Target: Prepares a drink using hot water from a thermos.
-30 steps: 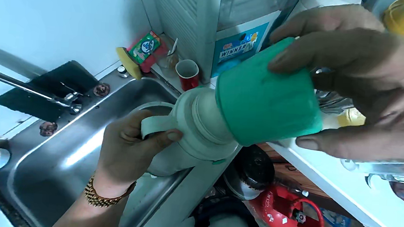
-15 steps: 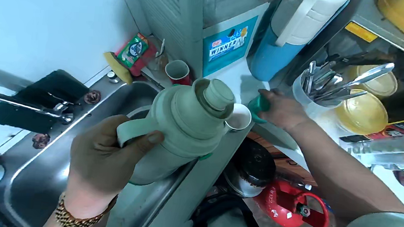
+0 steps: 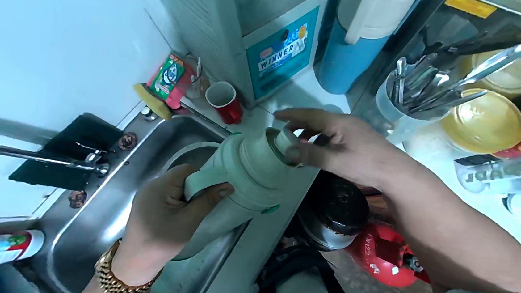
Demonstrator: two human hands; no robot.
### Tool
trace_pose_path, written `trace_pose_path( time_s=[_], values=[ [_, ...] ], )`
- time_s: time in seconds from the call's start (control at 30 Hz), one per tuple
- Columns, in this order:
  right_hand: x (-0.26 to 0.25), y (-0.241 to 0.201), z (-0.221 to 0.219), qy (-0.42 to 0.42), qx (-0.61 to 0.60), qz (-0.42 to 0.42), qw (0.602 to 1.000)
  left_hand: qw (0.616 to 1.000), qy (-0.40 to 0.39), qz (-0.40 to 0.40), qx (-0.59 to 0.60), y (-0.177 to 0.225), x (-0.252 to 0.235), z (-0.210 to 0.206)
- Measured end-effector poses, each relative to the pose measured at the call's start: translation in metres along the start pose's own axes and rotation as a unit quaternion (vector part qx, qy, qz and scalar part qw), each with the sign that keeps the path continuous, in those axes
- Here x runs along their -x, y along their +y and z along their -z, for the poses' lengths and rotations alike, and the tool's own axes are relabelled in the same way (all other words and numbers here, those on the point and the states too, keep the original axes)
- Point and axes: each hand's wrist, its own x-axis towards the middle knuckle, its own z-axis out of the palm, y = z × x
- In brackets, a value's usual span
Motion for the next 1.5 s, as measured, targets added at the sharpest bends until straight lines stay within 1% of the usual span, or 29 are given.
trace_pose_path(
  time_s=[0.03,0.1,0.17,0.23,0.3,0.37,0.43,0.5,0.57,0.63,0.77,1.17,1.5],
  values=[
    [0.0,-0.004,-0.001,-0.008,0.004,-0.001,1.0,1.0,-0.006,0.003,-0.013,0.002,-0.002,-0.001],
    [0.001,0.001,-0.002,0.017,-0.002,0.001,1.0,0.999,-0.017,0.008,-0.042,0.006,-0.005,-0.002],
    [0.006,0.013,0.0,0.07,-0.035,0.002,0.997,0.997,-0.029,0.013,-0.072,0.01,-0.009,-0.003],
    [0.017,0.032,0.002,0.15,-0.081,0.006,0.985,0.994,-0.05,0.015,-0.095,0.015,-0.015,-0.003],
    [0.034,0.061,0.001,0.221,-0.122,-0.008,0.968,0.988,-0.072,0.018,-0.132,0.019,-0.022,-0.003],
    [0.055,0.098,-0.007,0.268,-0.133,-0.057,0.953,0.979,-0.094,0.026,-0.18,0.022,-0.03,-0.004],
    [0.077,0.136,-0.02,0.292,-0.12,-0.115,0.942,0.968,-0.116,0.037,-0.221,0.025,-0.037,-0.005],
    [0.095,0.167,-0.033,0.313,-0.114,-0.153,0.93,0.958,-0.129,0.041,-0.253,0.027,-0.043,-0.007],
    [0.108,0.19,-0.041,0.335,-0.111,-0.18,0.918,0.951,-0.141,0.042,-0.272,0.03,-0.049,-0.008],
    [0.115,0.208,-0.046,0.351,-0.103,-0.186,0.912,0.946,-0.151,0.039,-0.286,0.034,-0.055,-0.009],
    [0.12,0.226,-0.05,0.369,-0.109,-0.19,0.903,0.938,-0.164,0.032,-0.304,0.04,-0.064,-0.014],
    [0.122,0.231,-0.049,0.334,-0.058,-0.191,0.921,0.915,-0.201,0.027,-0.348,0.048,-0.074,-0.019],
    [0.121,0.236,-0.043,0.336,-0.101,-0.199,0.915,0.909,-0.206,0.02,-0.363,0.048,-0.077,-0.02]
  ],
)
